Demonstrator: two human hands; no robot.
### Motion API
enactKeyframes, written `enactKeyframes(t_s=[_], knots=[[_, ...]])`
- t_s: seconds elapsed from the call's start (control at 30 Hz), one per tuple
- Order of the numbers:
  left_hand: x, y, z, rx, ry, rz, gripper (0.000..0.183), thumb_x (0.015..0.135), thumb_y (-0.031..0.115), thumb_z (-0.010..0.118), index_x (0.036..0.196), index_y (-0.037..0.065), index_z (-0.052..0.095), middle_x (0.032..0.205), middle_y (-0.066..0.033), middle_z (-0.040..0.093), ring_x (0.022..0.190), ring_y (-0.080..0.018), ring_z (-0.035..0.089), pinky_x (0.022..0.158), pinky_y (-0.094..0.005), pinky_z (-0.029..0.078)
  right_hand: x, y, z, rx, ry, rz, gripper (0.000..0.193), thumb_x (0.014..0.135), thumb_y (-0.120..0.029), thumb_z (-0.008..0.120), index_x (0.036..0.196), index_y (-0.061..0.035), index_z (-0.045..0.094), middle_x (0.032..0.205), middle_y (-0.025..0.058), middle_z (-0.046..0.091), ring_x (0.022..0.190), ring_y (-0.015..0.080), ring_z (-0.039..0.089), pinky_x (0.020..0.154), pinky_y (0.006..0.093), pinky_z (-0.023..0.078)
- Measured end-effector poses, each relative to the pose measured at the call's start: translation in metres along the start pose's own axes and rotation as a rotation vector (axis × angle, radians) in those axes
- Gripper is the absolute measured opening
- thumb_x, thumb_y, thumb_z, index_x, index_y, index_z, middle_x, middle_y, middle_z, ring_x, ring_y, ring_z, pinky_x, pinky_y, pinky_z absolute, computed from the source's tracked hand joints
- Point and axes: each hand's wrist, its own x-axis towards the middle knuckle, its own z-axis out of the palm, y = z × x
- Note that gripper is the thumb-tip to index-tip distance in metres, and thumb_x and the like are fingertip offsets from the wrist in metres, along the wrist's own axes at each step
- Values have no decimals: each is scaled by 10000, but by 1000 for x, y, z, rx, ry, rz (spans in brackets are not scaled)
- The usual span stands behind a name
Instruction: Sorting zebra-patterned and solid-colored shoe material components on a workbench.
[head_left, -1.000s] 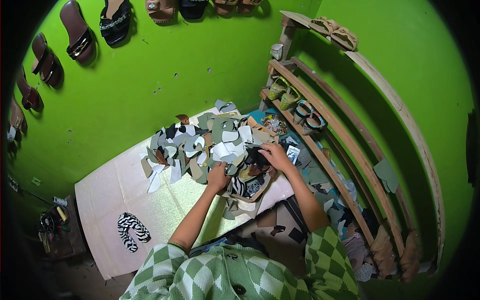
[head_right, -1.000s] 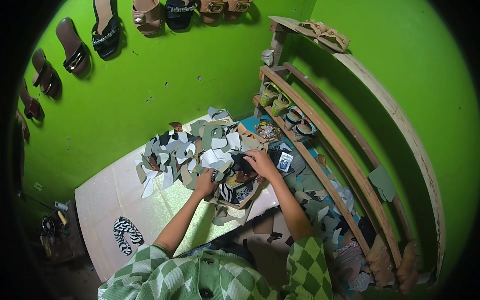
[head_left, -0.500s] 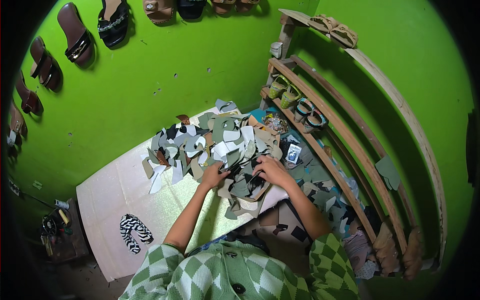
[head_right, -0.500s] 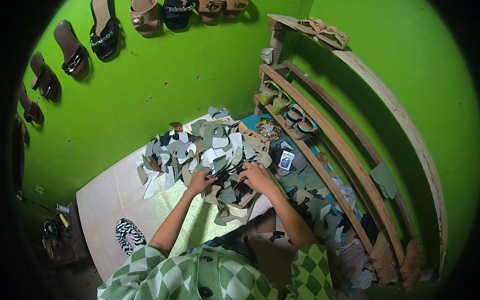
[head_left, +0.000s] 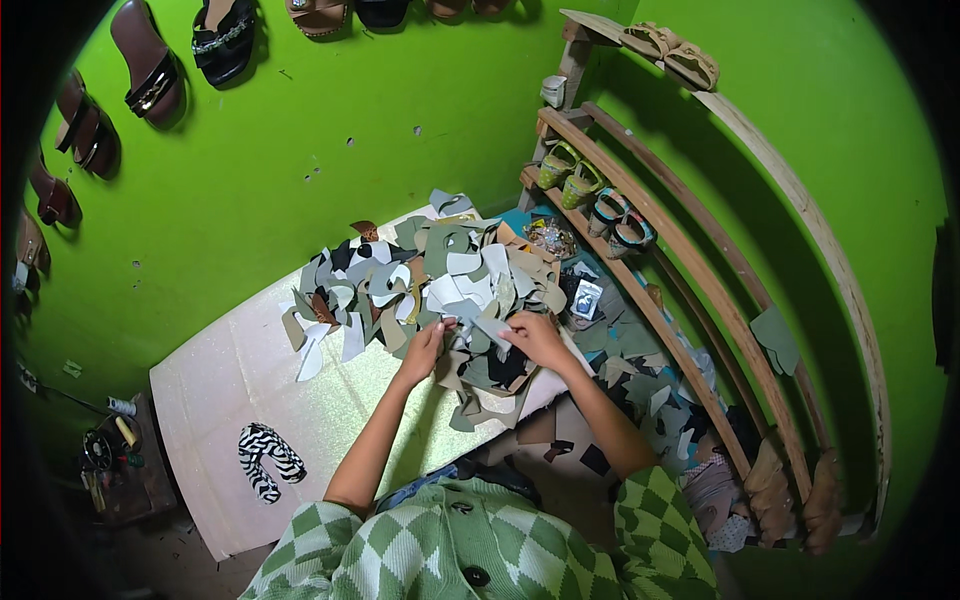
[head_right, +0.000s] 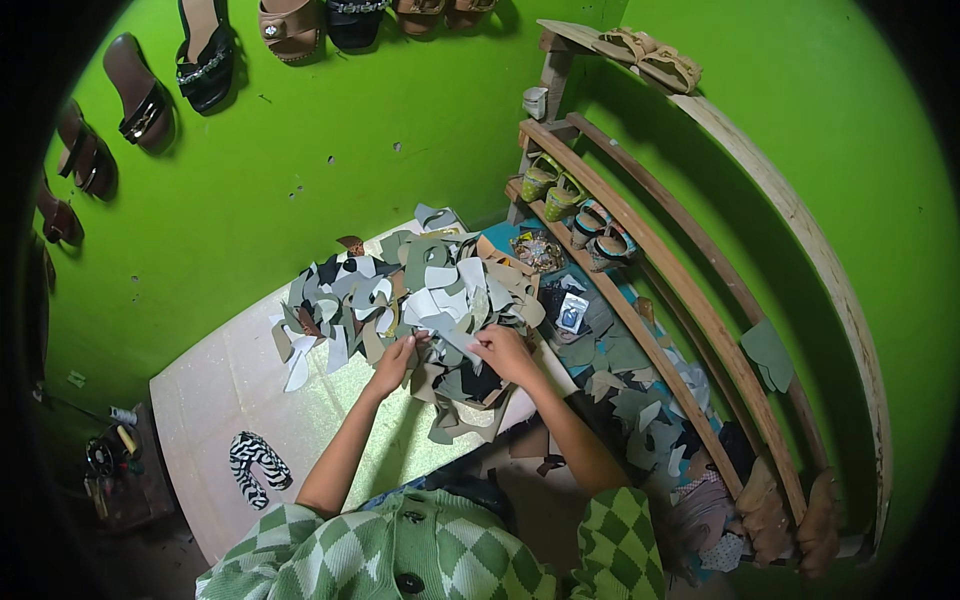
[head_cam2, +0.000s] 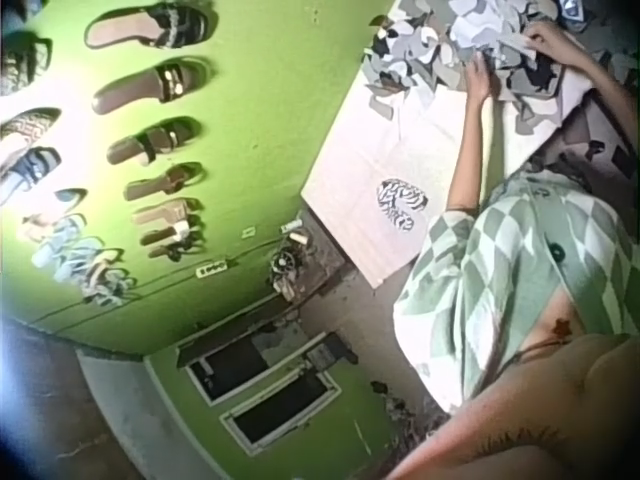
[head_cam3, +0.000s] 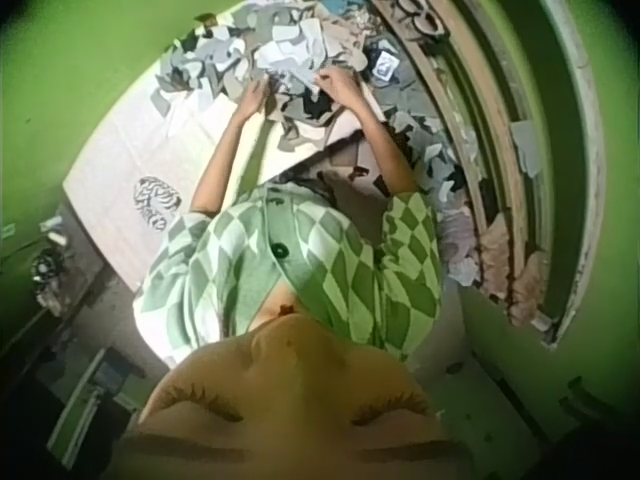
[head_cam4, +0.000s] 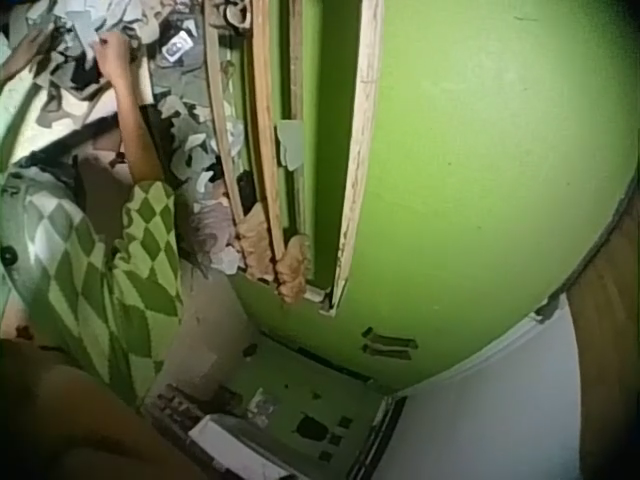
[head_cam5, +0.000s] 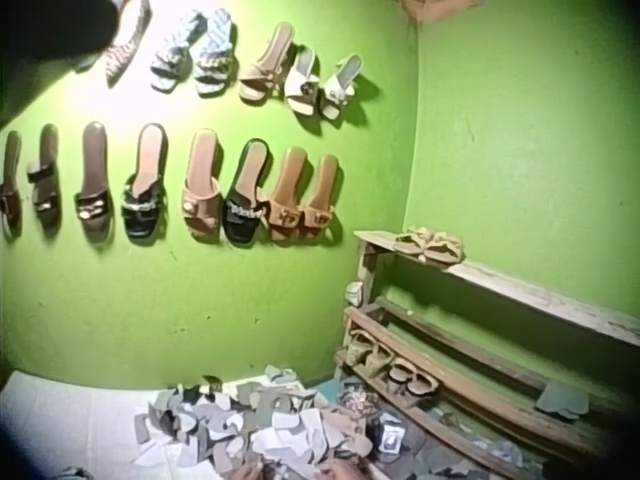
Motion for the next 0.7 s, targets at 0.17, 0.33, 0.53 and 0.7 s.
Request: enactKeyframes(t_s=[0.17, 0.33, 0.53, 0.7], knots=[[5, 12, 23, 13, -8, 65, 375, 939, 316, 454, 1063, -18, 571, 913, -156, 639, 831, -198, 584, 761, -318, 429, 11, -3, 34, 200, 161, 59, 248, 759, -189, 700, 708, 34, 604, 543, 86, 504, 481, 92, 434, 471, 264, 369], [7, 17, 23, 175, 205, 80, 305, 868, 256, 559, 853, -43, 613, 670, -191, 597, 605, -284, 577, 609, -362, 440, 4, -7, 31, 230, 149, 26, 189, 761, -171, 696, 760, 3, 621, 573, 50, 554, 515, 78, 484, 480, 240, 389], [10, 9, 1, 242, 572, 99, 337, 880, 275, 544, 859, -60, 578, 687, -177, 593, 610, -237, 555, 601, -357, 430, -18, 17, -18, 148, -742, 9, 211, 813, -113, 514, 926, -74, 688, 787, 38, 695, 691, 156, 634, 677, 267, 487], [6, 16, 6, 211, 593, 139, 279, 907, 212, 493, 937, -58, 561, 735, -194, 600, 658, -295, 580, 631, -370, 431, -35, 53, 28, -475, -415, -119, 258, 784, -166, 546, 1005, -144, 679, 989, 31, 653, 1007, 235, 554, 953, 451, 350]])
